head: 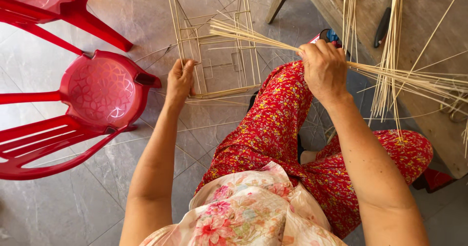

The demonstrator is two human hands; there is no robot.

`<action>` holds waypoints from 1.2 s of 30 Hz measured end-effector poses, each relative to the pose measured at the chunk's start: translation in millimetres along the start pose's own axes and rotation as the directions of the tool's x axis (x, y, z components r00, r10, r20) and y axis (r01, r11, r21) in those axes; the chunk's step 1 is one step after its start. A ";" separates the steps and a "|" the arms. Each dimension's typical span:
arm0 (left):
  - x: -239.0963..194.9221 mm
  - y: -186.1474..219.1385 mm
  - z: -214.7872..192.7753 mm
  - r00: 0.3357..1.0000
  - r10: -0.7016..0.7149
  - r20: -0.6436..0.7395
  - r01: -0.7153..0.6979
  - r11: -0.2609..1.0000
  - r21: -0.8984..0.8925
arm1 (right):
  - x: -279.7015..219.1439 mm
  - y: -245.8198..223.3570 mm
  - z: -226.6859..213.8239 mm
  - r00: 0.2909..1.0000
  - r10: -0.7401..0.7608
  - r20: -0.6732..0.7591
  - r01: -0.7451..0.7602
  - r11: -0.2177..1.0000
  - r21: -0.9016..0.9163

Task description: The person sits cross-legged and uses a knife to split bamboo strips, then arranges them into a rectangular frame. They continue to weave the strips together by hand, forming a basket-like structure.

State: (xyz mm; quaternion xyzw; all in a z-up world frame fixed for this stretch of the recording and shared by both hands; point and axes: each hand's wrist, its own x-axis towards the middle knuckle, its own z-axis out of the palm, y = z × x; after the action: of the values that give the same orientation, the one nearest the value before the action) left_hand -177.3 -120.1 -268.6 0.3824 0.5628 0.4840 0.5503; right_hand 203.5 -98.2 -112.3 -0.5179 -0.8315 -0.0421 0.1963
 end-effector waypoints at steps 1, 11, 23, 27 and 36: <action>-0.6 2.0 -4.5 0.999 -0.030 -0.019 0.031 0.997 0.065 | -2.1 -0.3 -0.9 1.000 0.005 -0.003 -0.005 1.000 0.007; 7.9 65.7 21.5 0.992 -0.010 0.126 0.051 0.945 -0.324 | -30.1 20.3 -43.5 0.983 0.178 -0.046 -0.172 0.979 0.106; -70.4 275.2 43.9 0.944 0.237 0.230 -0.202 0.965 -0.168 | -113.2 34.2 -162.6 0.861 0.439 -0.257 -0.373 0.888 0.268; -116.6 327.2 47.0 0.907 0.396 0.146 -0.382 0.917 -0.116 | -143.5 36.3 -194.8 0.795 0.497 -0.347 -0.414 0.863 0.289; -170.6 353.4 87.9 0.895 0.367 0.254 -0.270 0.899 -0.346 | -203.4 42.7 -224.1 0.703 0.604 -0.375 -0.519 0.796 0.311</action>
State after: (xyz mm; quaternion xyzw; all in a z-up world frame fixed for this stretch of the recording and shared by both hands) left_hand -109.1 -189.1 121.6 0.4535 0.3165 0.5817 0.5965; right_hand 383.0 -311.7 12.8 -0.7020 -0.5629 -0.0244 0.4356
